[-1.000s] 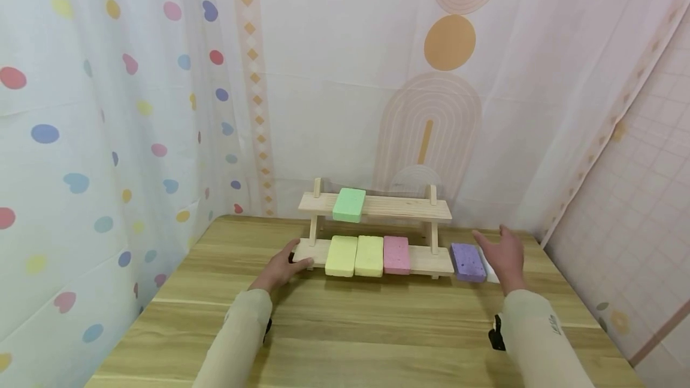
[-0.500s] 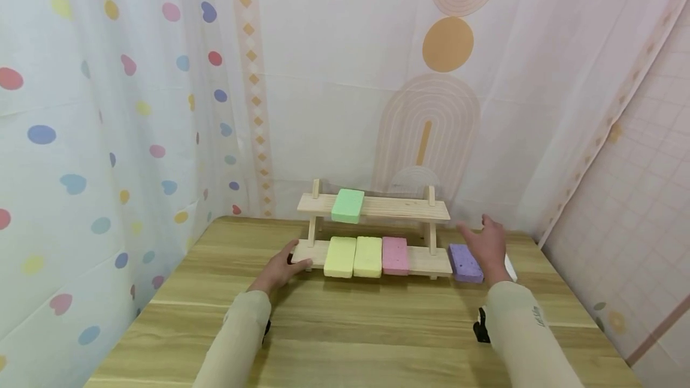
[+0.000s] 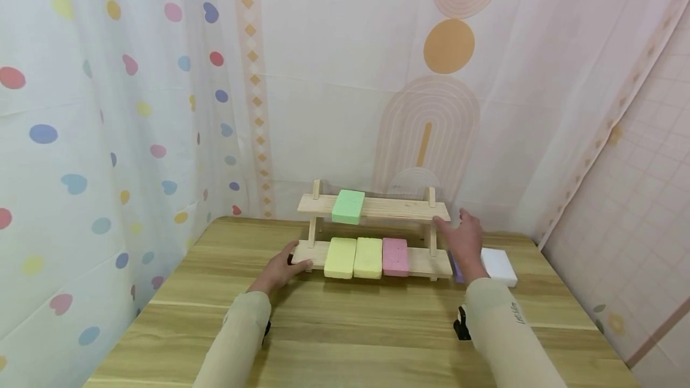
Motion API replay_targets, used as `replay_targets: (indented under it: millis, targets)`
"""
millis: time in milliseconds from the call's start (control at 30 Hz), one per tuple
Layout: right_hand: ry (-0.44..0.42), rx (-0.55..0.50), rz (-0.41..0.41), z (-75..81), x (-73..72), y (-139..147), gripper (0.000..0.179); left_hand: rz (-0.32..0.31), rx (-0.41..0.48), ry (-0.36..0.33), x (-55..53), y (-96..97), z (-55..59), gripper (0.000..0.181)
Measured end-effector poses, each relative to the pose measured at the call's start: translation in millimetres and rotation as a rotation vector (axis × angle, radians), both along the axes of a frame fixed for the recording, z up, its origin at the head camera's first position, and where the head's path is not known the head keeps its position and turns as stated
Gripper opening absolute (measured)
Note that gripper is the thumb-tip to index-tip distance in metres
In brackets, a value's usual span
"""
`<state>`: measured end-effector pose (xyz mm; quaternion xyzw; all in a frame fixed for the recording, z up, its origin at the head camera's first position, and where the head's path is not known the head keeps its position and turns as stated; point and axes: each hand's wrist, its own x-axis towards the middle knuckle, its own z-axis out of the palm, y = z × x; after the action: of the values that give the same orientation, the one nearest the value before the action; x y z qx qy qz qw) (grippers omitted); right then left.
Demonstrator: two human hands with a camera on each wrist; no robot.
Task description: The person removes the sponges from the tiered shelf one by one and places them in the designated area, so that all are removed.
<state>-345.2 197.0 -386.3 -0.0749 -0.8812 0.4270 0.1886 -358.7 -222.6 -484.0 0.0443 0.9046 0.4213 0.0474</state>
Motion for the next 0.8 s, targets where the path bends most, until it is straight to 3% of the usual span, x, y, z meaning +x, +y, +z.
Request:
replay_targets:
  millis: [333,800]
  targets:
    - [0.006,-0.040,0.026,4.8,-3.2,-44.0,0.087,0.003,0.008,-0.005,-0.5,-1.2,-1.1,0.087]
    - [0.010,-0.107,0.088,-2.8,-6.5,-105.2,0.085,-0.010,0.002,0.002,2.3,-0.8,1.1,0.088]
